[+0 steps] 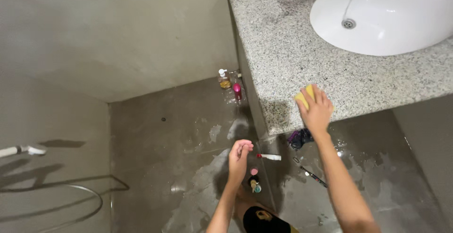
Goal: The person cleans a bathroom counter by hand using a yellow sponge, applying soap from a bottle, scrubbing the granite surface and backsplash, and rinsing the sponge in the sink.
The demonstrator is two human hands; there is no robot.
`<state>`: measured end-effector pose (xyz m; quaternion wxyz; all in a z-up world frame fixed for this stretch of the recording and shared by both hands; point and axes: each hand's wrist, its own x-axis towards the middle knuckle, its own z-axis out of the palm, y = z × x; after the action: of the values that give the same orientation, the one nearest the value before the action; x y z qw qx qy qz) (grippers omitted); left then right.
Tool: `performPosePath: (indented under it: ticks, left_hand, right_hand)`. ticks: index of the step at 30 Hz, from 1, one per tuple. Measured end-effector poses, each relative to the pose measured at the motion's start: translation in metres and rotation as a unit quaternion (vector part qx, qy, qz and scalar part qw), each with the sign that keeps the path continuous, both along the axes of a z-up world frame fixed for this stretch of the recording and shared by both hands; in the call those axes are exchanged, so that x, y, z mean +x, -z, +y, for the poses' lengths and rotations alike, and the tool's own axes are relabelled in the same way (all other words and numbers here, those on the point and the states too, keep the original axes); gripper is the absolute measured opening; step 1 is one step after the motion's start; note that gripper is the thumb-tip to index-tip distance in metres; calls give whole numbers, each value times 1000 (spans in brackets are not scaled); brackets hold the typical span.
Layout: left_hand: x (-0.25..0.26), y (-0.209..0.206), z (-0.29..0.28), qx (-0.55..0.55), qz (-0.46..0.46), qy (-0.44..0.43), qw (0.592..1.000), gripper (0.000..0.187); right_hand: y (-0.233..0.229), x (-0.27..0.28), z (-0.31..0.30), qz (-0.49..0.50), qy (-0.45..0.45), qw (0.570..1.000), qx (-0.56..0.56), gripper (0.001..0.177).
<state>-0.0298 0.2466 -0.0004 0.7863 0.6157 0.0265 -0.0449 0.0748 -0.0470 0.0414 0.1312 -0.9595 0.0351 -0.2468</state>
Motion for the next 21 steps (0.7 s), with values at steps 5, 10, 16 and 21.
performPosePath:
  ticks: [5,10,16,21]
  left_hand:
    - [44,-20,-16,89,-36,54,994,13]
    - [105,-62,-44,251,-186,100,944,21]
    - [170,-66,-49,389,-306,217,841,41]
    - [211,-32,-66,455,-385,238,767,50]
  right_hand:
    - [8,40,74,85,5,994,70,57]
    - [2,1,90,19,-79,996,48,55]
    - [10,13,-3,36,136,987,79,64]
    - [29,99,-19,-32,205,974,95,67]
